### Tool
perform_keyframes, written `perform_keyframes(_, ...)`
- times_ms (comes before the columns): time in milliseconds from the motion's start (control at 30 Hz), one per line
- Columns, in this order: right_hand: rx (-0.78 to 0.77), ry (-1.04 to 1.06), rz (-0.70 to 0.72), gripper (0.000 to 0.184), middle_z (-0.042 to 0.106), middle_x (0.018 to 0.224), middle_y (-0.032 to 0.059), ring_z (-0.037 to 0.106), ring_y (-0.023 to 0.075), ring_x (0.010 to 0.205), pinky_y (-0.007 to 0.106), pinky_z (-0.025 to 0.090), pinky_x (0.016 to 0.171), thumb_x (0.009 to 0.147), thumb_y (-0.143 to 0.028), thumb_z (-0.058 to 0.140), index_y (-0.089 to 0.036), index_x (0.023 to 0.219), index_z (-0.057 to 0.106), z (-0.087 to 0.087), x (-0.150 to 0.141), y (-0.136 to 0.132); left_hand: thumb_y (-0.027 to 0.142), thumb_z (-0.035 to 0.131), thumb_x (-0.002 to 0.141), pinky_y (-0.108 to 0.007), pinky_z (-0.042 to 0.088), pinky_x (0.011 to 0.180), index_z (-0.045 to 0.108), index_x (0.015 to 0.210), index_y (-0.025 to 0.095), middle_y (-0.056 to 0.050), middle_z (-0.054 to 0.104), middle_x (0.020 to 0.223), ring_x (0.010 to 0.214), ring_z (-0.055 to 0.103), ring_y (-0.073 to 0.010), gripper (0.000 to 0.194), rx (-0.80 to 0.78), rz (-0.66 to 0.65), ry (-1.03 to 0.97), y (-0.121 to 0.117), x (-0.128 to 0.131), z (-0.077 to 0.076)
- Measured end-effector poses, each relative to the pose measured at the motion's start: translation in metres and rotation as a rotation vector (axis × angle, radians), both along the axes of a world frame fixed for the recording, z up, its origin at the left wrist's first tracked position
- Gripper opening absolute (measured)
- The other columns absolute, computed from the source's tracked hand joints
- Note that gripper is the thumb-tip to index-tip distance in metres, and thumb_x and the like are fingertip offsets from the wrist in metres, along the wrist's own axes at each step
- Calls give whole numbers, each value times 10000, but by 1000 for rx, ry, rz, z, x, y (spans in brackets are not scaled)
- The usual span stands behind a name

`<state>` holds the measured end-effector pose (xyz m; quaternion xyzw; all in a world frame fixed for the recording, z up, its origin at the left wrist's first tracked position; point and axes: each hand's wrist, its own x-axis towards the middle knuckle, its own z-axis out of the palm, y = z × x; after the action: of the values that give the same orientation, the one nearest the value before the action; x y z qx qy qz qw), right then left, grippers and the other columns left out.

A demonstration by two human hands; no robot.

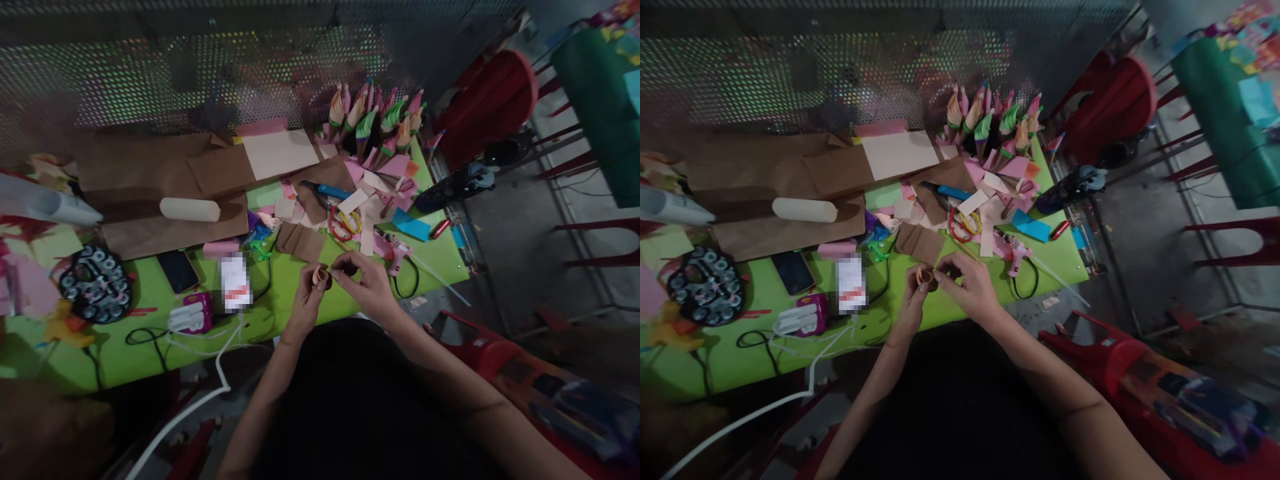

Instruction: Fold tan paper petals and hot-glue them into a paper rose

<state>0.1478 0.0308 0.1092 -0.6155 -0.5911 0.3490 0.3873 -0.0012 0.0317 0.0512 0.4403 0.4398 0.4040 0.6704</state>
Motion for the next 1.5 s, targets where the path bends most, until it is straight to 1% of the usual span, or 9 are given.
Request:
perform_keyframes(133,-69,-35,-22,149,629,684,0,548,127,600,240,401,534,868,-299,620,-201,757,630,2,-4,-2,582,606,860,-358,430,964,595,1122,233,-66,573,1129,1049,536,-217,436,93,33,84,-2,0,1)
perform_keyframes(300,-68,-132,-21,89,663,677,-5,565,122,574,238,406,545,811,-172,620,-206,747,671,6,-3,-1,542,628,853,-404,376,1034,623,1111,238,-76,605,1102,1077,527,-246,399,195,-4,158,-2,-2,-1)
perform_keyframes(433,-13,-372,109,117,704,782,27,634,163,694,262,424,612,795,-110,626,-213,782,680,15,3,3,532,643,842,-406,383,1019,583,1163,233,-81,586,1106,1071,523,-251,442,199,-33,172,-1,-4,-1)
perform_keyframes(600,-65,-664,342,91,681,769,59,605,184,671,293,343,579,817,-108,637,-183,782,675,34,6,13,550,650,833,-383,393,997,580,1082,213,-69,565,1055,1040,516,-241,425,167,-108,135,-1,-6,1)
perform_keyframes(867,-277,-789,470,43,689,854,69,629,189,756,287,318,603,861,-158,623,-172,849,661,62,-4,31,643,589,840,-342,435,872,524,1114,194,-48,526,1027,959,506,-208,530,160,-136,83,-2,-8,0)
perform_keyframes(1033,-319,-751,479,107,704,924,48,628,176,792,269,280,590,856,-176,612,-186,954,654,62,-3,39,654,620,811,-313,453,819,507,1090,210,-32,532,1019,930,515,-187,537,77,-128,-16,0,-5,-2)
perform_keyframes(1200,-335,-666,485,81,713,821,16,617,162,743,263,266,579,828,-162,619,-204,852,684,51,1,46,660,640,791,-291,453,762,521,1050,215,-17,529,951,860,507,-170,528,4,-105,-46,2,-3,-2)
perform_keyframes(1367,-132,-365,382,100,723,850,18,636,142,774,234,387,657,870,-152,617,-195,891,705,45,12,44,643,621,815,-277,445,757,546,1036,215,-17,539,917,854,520,-166,488,-63,9,-97,4,-1,-7)
perform_keyframes(1500,-15,-244,352,115,726,880,29,657,144,812,232,446,709,877,-128,632,-197,894,723,37,15,29,620,605,840,-286,456,819,567,1082,220,-27,577,976,917,551,-175,469,-79,48,-85,5,0,-9)
